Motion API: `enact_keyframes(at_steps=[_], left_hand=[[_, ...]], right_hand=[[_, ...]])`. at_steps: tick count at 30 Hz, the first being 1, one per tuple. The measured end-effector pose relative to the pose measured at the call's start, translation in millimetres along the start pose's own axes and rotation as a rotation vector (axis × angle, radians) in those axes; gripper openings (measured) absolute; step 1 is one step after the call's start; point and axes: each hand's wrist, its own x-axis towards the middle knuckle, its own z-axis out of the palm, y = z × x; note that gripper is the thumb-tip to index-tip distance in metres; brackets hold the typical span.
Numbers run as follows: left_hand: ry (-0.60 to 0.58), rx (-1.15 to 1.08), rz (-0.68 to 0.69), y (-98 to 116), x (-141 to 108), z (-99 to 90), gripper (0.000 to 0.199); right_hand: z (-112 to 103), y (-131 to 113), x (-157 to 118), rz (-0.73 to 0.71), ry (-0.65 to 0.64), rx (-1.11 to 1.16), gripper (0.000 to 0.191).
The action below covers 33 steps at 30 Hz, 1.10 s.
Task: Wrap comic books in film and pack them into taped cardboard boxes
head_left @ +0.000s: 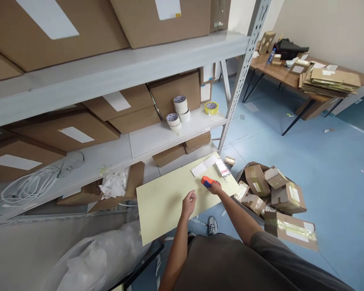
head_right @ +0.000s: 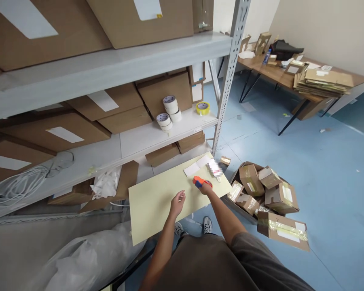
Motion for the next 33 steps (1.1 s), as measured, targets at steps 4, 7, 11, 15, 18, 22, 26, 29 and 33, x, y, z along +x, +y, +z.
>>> enact_keyframes(at_steps=[4,7,11,15,18,22,26,29,33], left_hand=[[0.033,-0.032,0.047,18,7,-23.9,0.038],[0.074,-0.077,0.118,37,13,-49.7,0.039],[0.149,-0.143,0.265,74,11,-92.6,0.044],[0.246,-0.112,0.471,120,0,-145.6,0.044],[0.276,-0.043,0.62,154,-5,-188.2,0.044],[0.127,0.1,0.74,184,0,-236.8,0.036],[-0.016,0.176,0.811,187,4,-266.9,0.017],[0.118,0.16,0.849,177,2,-277.7,0.02],[0.365,0.138,0.879,160,2,-286.6,0.022]], right_hand=[[-13,-38,-8,-0.052,-0.007,-0.045,0.016],[-26,-81,-15,-0.301,0.095,-0.077,0.03],[-50,-146,-29,-0.722,0.217,-0.095,0.027],[-61,-200,-46,-0.944,0.228,-0.08,0.02],[-56,-228,-57,-1.006,0.206,-0.085,0.02],[-41,-254,-71,-1.051,0.142,-0.109,0.02],[-24,-274,-82,-1.03,0.077,-0.128,0.02],[-9,-286,-87,-0.984,0.043,-0.133,0.022],[7,-303,-90,-0.941,0.001,-0.12,0.025]])
